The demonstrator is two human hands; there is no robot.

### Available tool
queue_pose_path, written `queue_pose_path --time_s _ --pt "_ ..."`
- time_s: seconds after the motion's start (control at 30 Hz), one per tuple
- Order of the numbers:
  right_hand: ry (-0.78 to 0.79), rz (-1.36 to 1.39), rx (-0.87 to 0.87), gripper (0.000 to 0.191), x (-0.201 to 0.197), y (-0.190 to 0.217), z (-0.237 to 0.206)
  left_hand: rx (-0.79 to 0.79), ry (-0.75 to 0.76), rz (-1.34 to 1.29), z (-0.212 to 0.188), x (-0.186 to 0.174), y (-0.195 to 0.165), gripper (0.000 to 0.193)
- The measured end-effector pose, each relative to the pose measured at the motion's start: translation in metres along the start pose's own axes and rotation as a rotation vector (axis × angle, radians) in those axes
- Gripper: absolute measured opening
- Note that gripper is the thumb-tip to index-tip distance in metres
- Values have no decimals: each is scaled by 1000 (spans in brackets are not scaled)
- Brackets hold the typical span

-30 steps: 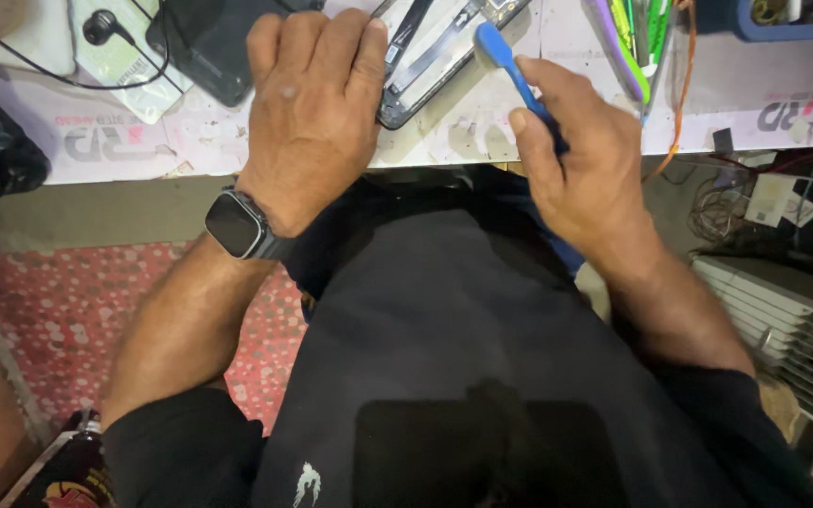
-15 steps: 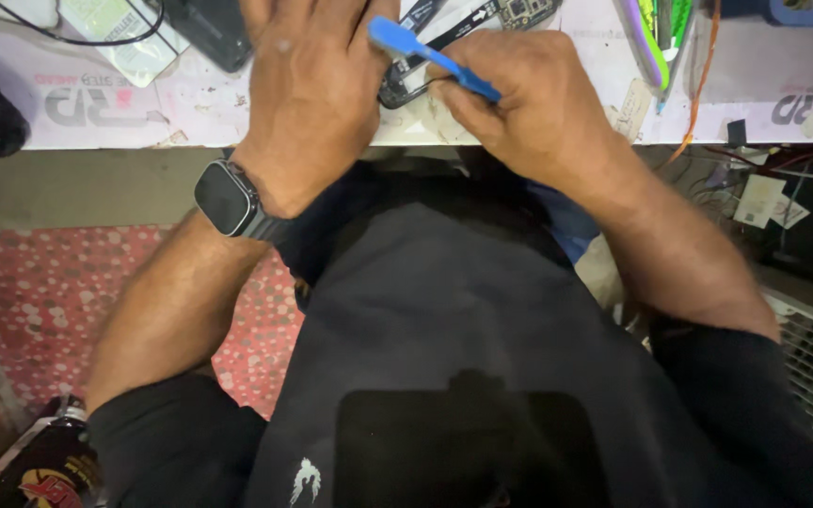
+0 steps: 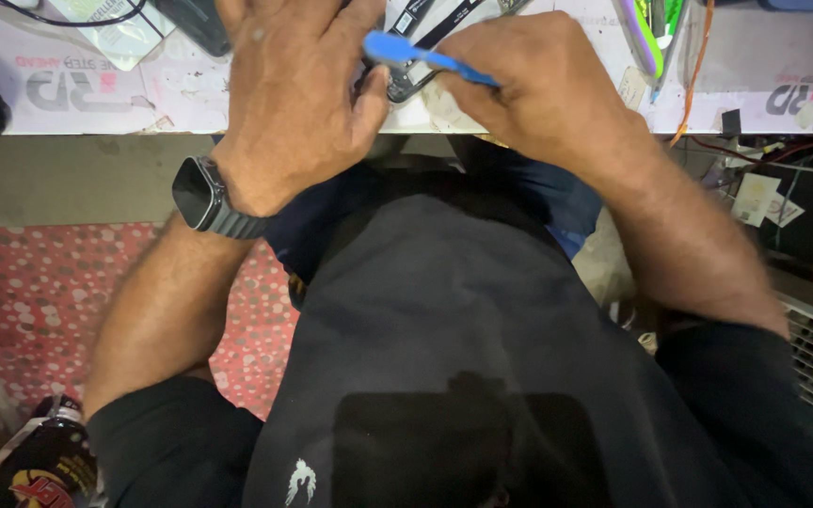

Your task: The person uses a metal pick and a blue plastic spudger to pry and adjust internal components of a disassembled smartphone. The person repeatedly works on the lower edge and midsection of the phone frame, repositioning the device and switching tools while keeping the phone open on the workbench.

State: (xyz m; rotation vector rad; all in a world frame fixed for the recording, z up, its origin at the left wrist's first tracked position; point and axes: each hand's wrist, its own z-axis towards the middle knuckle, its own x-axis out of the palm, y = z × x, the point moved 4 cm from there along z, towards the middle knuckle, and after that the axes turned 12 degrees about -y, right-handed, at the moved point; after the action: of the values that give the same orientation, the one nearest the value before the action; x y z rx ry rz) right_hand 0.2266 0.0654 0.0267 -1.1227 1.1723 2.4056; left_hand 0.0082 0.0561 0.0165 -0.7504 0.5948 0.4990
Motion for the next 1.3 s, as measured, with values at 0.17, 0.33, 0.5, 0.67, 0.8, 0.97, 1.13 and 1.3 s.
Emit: queue_pose_path --time_s 0.17,0.33,0.5,0.67,0.8,0.97,1.13,1.3 --pt "106 -109 -129 11 3 0 9 -13 -33 -24 2 -4 0 40" --pt "188 -189 -139 17 5 3 17 -38 -46 -27 -1 -4 4 42" --pt "225 -246 -166 15 8 6 23 -53 -50 -47 -4 -2 6 43" --pt "249 -345 -227 15 13 3 20 -58 -40 -67 -3 -3 7 46" --pt "197 -373 -277 15 16 2 15 -53 -34 -87 -1 -3 6 47" --pt "77 -191 -191 14 -1 -1 3 -71 -22 -97 1 -2 5 40" --pt "222 -115 63 17 -16 -5 -21 -58 -19 -84 0 -2 5 40" --pt "33 -274 93 17 -1 19 -19 -65 -19 -92 -1 -1 5 40"
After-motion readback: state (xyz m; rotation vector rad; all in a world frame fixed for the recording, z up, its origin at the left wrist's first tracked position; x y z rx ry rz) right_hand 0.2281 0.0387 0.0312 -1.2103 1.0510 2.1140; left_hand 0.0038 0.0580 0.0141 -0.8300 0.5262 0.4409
